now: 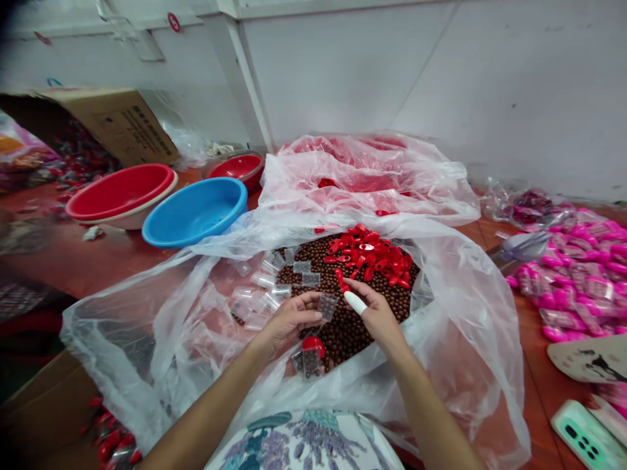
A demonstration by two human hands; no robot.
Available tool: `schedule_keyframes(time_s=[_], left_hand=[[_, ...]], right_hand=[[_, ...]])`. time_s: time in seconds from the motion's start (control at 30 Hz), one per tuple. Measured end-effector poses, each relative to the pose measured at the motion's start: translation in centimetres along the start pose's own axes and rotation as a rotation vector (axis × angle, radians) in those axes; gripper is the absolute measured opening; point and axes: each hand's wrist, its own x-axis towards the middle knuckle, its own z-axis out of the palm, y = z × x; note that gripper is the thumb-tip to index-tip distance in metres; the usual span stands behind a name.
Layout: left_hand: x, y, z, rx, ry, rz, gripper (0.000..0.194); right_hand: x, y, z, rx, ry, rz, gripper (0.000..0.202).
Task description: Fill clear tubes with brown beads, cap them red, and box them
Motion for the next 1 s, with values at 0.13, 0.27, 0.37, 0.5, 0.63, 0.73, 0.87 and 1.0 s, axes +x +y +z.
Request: schedule_keyframes(time_s=[0.13,0.27,0.37,0.5,0.63,0.73,0.87,1.0], left_hand=[[0.2,-0.2,0.2,0.128,0.0,0.081,0.043],[0.5,-0.5,0.3,0.164,0.045,0.115,0.042],[0.6,-0.8,0.4,0.14,0.052,0.099,0.046],[0.5,-0.9,0.6,0.111,0.049,0.085,0.046],[0.4,-0.7,0.7,0.133,0.041,0.098,0.044],[0.4,-0.7,0.7,0.181,0.03,0.127,0.043],[0.5,-1.1,0.6,0.206,0.039,0.144,0.037],[0.7,-1.8,0.4,0.175,0.009,0.132,0.04]], right_hand=[[-0.2,-0.4,0.5,-0.071,-0.02,-0.061,0.038],[-0.5,-0.2,0.5,-0.168,-0.043,-0.132,0.035],[-0.5,0.2,0.4,-0.186,-0.004,-0.18,0.037],[-0.3,0.7,0.1,-0.09,0.035,-0.1,0.039],[-0.4,0.4,-0.1,-0.114,-0.001,-0.065,0.036],[-0.8,0.0,-0.1,-0.285,0.059,-0.192,0.033],[-1.2,0.3,0.5,-0.362,0.08,-0.252,0.033],[-1.7,0.5,0.9,-0.362,0.037,-0.303,0.035]])
